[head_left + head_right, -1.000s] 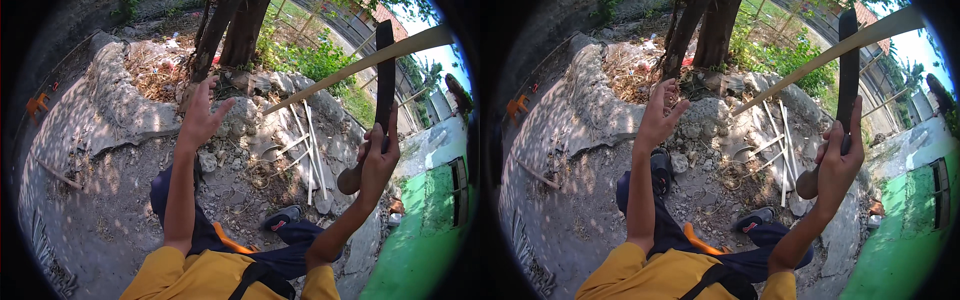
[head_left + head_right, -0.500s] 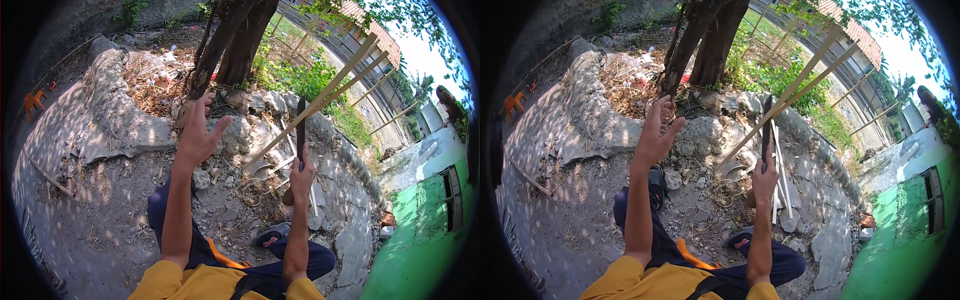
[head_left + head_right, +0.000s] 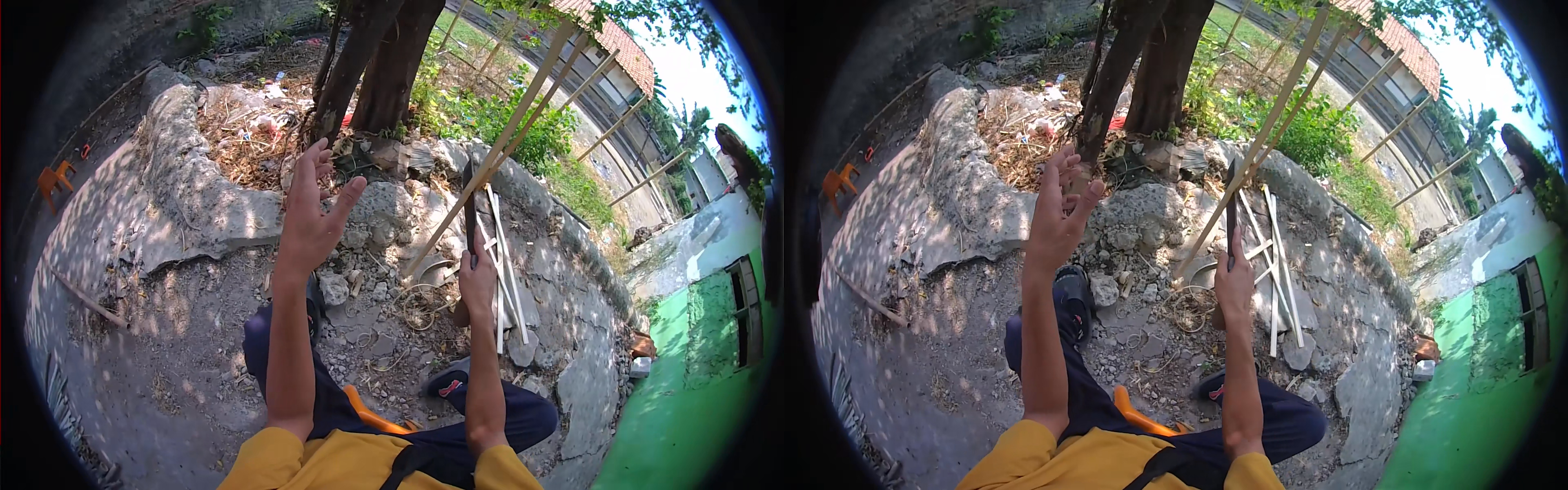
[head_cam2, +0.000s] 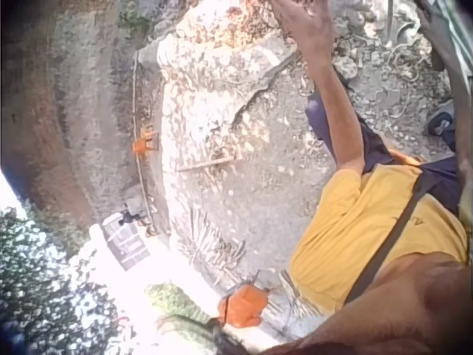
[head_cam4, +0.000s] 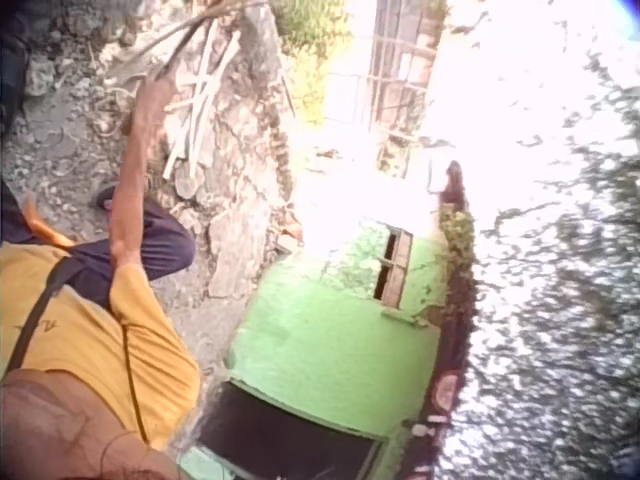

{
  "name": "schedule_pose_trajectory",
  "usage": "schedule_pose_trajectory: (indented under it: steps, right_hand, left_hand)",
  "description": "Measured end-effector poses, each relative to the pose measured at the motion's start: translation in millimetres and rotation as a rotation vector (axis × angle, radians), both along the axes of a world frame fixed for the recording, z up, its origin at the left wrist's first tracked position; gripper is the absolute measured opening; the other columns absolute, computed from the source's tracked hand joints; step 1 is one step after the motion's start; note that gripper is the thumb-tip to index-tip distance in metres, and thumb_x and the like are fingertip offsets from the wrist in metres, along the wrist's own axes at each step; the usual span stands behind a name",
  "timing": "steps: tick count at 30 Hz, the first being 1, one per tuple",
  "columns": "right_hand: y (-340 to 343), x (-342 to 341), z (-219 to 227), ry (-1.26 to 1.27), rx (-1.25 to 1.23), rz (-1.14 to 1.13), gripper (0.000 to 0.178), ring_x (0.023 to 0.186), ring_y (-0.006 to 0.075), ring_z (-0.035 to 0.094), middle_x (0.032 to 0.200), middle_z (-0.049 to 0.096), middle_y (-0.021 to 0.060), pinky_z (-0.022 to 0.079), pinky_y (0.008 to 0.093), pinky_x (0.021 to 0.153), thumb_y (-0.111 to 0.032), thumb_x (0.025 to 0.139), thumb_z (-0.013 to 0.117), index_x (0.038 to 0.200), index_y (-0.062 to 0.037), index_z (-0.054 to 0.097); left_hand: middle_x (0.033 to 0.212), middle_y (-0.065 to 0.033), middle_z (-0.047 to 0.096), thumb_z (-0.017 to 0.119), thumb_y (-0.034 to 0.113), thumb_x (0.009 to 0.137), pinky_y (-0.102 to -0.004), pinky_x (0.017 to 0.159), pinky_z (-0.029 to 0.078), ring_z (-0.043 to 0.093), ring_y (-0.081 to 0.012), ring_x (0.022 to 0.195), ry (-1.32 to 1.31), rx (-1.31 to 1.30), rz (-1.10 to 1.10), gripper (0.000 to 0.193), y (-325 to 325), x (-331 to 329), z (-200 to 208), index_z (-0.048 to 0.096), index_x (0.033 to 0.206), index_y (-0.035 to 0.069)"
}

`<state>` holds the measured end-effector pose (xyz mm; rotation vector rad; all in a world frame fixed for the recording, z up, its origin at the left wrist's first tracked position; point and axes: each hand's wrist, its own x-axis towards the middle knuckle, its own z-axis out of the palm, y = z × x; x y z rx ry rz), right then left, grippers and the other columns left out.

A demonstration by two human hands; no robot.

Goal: The person splits bamboo strips using a knife, peels the thin splints apart by hand, and bends the strips by hand.

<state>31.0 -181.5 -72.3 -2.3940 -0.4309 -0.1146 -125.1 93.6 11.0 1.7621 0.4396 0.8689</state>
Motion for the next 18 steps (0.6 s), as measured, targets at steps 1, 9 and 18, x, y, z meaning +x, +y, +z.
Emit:
schedule_pose_trajectory:
  steps: [1,9,18]
  right_hand:
    - [0.0,0.7,-6.1,-0.106,-0.007,0.036,0.063,0.072,0.0335,0.071,0.084,0.072,0.021,0.054,0.0475,0.073,-0.021,0.104,0.056,0.165,-0.0249,0.042]
    - [-0.7,-23.2,-12.3,0.076,-0.059,-0.031,0.066,0.068,0.0369,0.069,0.077,0.069,0.0208,0.052,0.0521,0.071,-0.019,0.103,0.057,0.166,-0.0227,0.039]
    - [-22.3,-77.1,-42.5,-0.015,0.045,0.045,0.074,0.079,0.0433,0.07,0.088,0.069,0.0232,0.054,0.0554,0.072,-0.022,0.104,0.059,0.169,-0.0115,0.025]
  left_hand:
    - [0.15,-0.0214,0.051,0.074,0.058,0.096,-0.0475,0.109,0.048,0.053,-0.034,0.139,-0.02,0.033,0.019,0.091,1.5,2.5,3.2,0.038,0.159,0.004]
    - [0.156,-0.0187,0.048,0.079,0.061,0.09,-0.047,0.111,0.048,0.051,-0.0315,0.143,-0.105,0.065,-0.09,0.101,-23.6,14.4,-2.6,0.035,0.162,0.005]
    - [0.163,-0.0244,0.041,0.075,0.051,0.098,-0.0483,0.122,0.04,0.042,-0.0343,0.152,-0.165,0.118,-0.284,0.095,-45.5,53.6,38.4,0.028,0.164,0.001]
